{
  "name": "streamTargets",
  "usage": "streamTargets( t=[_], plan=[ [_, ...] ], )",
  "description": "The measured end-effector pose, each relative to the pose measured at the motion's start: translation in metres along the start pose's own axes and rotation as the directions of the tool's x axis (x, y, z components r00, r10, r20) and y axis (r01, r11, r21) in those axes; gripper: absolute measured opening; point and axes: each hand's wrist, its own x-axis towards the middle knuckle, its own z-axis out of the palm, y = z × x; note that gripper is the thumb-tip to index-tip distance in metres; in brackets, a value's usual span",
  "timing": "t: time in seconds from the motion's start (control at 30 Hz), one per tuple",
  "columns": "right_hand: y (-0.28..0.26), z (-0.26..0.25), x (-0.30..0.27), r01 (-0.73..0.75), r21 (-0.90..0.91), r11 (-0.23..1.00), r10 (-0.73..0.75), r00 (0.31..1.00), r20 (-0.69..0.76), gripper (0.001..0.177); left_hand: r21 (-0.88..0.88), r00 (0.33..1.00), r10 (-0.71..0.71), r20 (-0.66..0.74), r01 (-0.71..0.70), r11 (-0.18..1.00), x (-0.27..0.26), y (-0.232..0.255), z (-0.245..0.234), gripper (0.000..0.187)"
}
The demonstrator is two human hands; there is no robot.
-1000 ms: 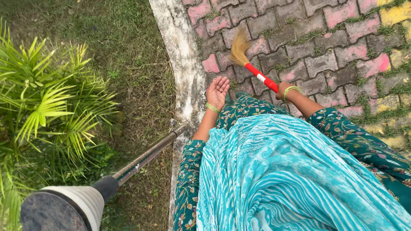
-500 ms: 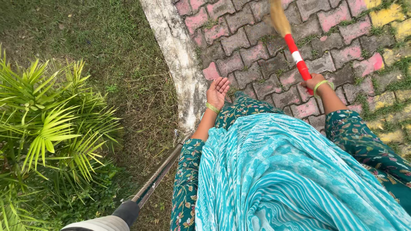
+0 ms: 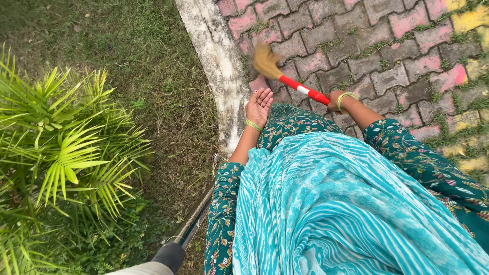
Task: The person sweeps debris from a paved path into a nearby grassy area using a broom by hand.
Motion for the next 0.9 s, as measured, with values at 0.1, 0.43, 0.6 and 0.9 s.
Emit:
streamTargets(
  t=[0.1,0.43,0.6,0.9],
  plan=[
    [0.01,-0.012,-0.009,0.062,0.134,0.989,-0.058,0.998,-0.029,0.079,-0.026,0.998,-0.025,0.049,0.026,0.999,0.01,0.0,0.01,0.044],
    [0.072,-0.049,-0.039,0.017,0.689,0.724,0.169,0.965,-0.202,0.04,-0.013,0.999,-0.033,0.006,0.034,0.999,0.019,0.001,0.012,0.043],
    [0.057,-0.107,0.001,-0.195,0.408,0.892,0.296,0.934,-0.201,0.033,-0.058,0.999,0.044,-0.008,-0.044,0.997,0.029,0.019,0.015,0.043],
    [-0.025,-0.118,0.065,0.018,-0.273,0.962,-0.065,0.984,-0.165,0.052,-0.061,0.999,0.048,-0.017,-0.049,0.997,0.061,0.03,0.057,0.045]
  ],
)
